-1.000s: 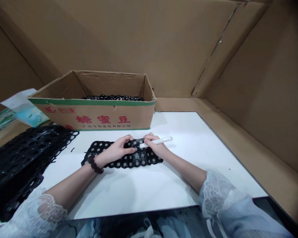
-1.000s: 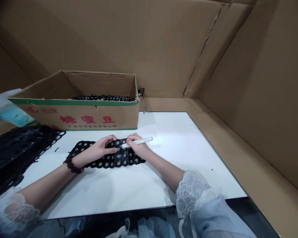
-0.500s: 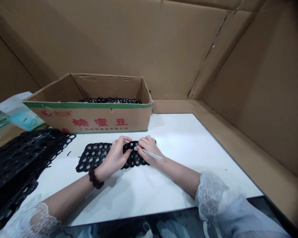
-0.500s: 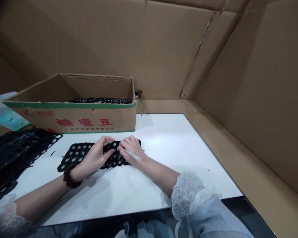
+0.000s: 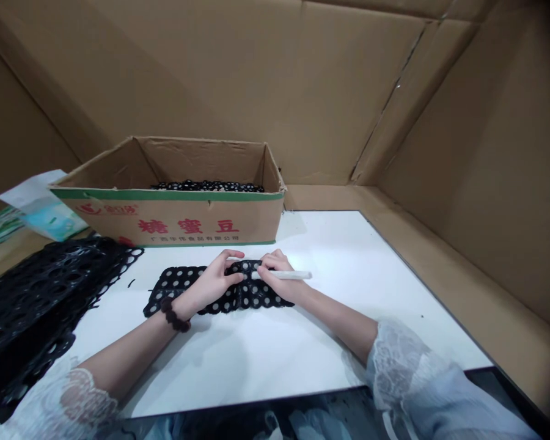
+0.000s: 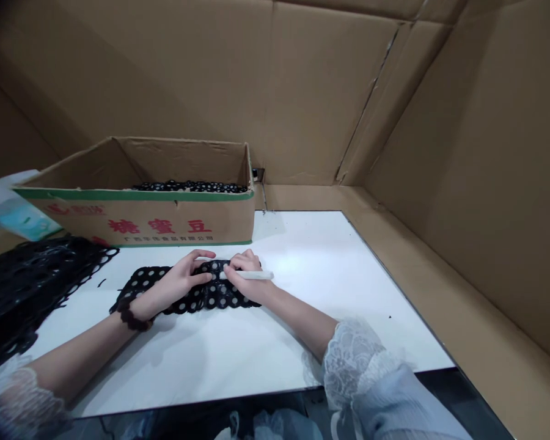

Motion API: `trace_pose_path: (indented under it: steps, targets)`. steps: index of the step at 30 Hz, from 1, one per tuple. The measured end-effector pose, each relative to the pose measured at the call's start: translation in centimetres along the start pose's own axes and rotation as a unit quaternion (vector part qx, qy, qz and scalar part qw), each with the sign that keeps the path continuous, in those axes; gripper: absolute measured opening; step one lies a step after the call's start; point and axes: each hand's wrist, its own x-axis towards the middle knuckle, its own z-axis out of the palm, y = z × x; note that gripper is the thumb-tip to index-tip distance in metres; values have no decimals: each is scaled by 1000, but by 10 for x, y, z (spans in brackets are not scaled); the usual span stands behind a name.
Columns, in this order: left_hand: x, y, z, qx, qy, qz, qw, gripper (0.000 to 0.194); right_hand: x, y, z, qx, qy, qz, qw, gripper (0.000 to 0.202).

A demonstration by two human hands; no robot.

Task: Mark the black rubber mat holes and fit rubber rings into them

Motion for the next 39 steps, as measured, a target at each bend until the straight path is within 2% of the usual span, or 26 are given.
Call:
trace_pose_path:
  steps: [5,8,10,13,18,20,23,26,30,35,39]
  targets:
    - [-5,-5,10,113,56,79,989,35,0,-4,8,-102,-27,-1,994,18]
    - [-5,-8,9,192,73,106,973,33,0,-6,6,-80,-10,20,997,21]
    - [-3,-7,6,241,62,122,961,29,1,-5,3,-6,2,46,999,26]
    - [-2,-2,-2,280,15,132,951,20,1,-3,-3,68,2,60,996,29]
    - [0,3,-13,277,-23,110,954,24,0,-4,-3,37,0,28,999,27]
    - [1,3,-14,284,-36,95,953,20,0,-5,-3,24,-6,14,1000,26]
    - [0,3,-13,309,-42,88,946,15,-2,-5,-1,6,-11,-12,1000,26]
    - [-2,3,-7,328,-32,114,937,15,-3,-6,2,-43,-11,-38,998,25]
    - [-1,1,-4,309,-20,106,945,17,-2,-6,6,-86,-4,-19,996,23]
    - [7,0,-14,189,-81,38,978,22,4,-2,1,70,1,59,996,31]
    - [7,1,-18,145,-103,27,984,23,4,-3,-1,84,-2,55,995,31]
